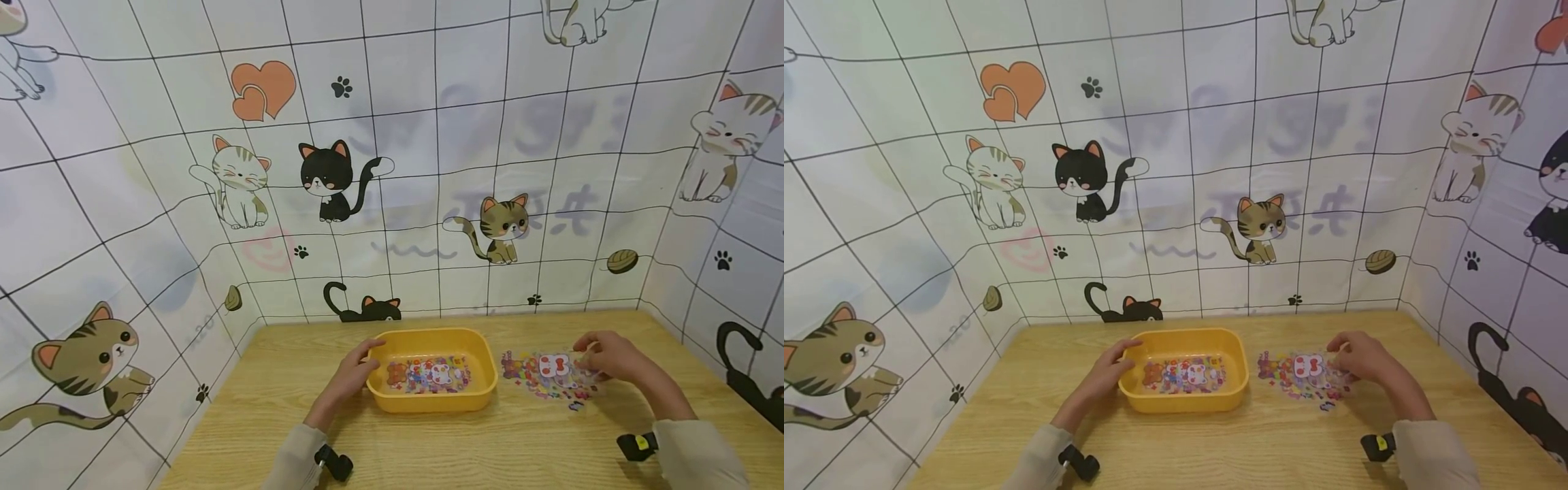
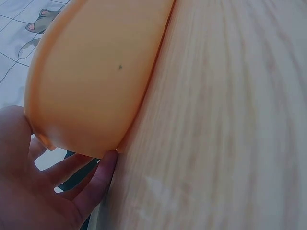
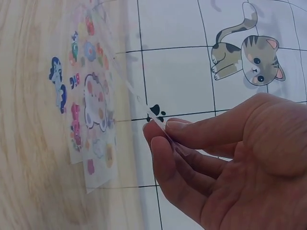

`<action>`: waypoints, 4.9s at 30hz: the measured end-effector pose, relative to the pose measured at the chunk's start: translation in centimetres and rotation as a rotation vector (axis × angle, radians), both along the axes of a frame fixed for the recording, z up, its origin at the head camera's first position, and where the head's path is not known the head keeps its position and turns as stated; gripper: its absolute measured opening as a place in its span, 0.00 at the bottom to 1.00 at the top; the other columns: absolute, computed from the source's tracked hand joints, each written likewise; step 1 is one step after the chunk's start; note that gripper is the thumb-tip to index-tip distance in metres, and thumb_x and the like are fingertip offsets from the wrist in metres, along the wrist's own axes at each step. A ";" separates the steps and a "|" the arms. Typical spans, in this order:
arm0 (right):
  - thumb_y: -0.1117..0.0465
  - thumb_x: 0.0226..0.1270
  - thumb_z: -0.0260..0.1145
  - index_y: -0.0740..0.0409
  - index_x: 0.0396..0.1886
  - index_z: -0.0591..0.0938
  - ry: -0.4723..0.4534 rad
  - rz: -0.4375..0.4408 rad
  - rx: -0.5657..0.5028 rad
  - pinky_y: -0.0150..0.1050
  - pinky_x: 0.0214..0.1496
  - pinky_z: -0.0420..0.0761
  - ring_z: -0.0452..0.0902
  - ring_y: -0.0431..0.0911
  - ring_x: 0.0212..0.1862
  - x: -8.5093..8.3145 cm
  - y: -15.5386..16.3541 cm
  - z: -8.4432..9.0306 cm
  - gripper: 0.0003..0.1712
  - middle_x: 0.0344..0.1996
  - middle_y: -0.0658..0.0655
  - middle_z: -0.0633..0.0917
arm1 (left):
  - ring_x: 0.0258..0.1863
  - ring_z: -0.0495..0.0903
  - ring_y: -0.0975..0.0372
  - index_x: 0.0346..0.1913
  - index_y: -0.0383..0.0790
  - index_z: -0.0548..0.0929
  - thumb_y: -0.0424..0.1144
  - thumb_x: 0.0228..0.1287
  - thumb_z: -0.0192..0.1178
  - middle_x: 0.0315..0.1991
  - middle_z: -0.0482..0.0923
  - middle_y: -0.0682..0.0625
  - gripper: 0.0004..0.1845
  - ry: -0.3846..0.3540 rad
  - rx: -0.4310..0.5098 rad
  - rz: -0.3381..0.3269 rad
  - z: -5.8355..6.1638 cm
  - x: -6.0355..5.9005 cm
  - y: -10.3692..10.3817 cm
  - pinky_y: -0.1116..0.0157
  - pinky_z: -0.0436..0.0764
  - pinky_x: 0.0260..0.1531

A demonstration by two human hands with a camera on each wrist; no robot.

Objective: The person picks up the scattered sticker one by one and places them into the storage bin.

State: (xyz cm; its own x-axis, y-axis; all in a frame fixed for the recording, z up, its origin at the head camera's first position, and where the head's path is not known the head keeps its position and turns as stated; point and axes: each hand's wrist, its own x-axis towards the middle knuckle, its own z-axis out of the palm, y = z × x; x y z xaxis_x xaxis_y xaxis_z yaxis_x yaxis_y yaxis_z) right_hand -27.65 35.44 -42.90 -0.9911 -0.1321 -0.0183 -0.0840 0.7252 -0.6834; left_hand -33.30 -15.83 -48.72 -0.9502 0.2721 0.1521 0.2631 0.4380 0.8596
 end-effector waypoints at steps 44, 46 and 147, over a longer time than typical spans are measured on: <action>0.73 0.71 0.57 0.80 0.61 0.73 0.187 -0.024 0.019 0.37 0.31 0.84 0.82 0.48 0.36 1.8 -1.0 3.6 0.21 0.37 0.64 0.86 | 0.77 0.62 0.38 0.70 0.45 0.77 0.35 0.72 0.55 0.81 0.56 0.35 0.24 -0.025 0.035 -0.003 0.1 0.3 0.0 0.40 0.73 0.68; 0.73 0.71 0.57 0.80 0.61 0.74 0.190 -0.025 0.016 0.37 0.31 0.84 0.82 0.48 0.35 1.9 -1.1 3.7 0.21 0.37 0.64 0.86 | 0.77 0.62 0.38 0.70 0.45 0.77 0.35 0.72 0.55 0.81 0.57 0.36 0.24 -0.022 0.035 -0.002 0.2 0.3 0.0 0.40 0.72 0.68; 0.74 0.68 0.57 0.72 0.57 0.79 0.272 0.071 0.073 0.35 0.27 0.79 0.78 0.45 0.30 1.1 -7.6 5.3 0.18 0.33 0.57 0.85 | 0.76 0.65 0.39 0.71 0.47 0.76 0.37 0.75 0.53 0.78 0.64 0.38 0.24 -0.004 0.013 -0.029 -0.5 -0.3 -0.3 0.43 0.75 0.67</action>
State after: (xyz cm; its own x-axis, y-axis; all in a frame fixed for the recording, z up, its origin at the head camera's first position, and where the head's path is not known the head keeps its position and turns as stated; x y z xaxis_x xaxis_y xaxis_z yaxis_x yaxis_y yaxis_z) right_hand -26.60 27.83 -37.61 -0.9493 -0.2092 0.2347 -0.3091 0.7572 -0.5754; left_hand -33.56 -16.15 -49.19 -0.9423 0.2980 0.1526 0.2726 0.4187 0.8662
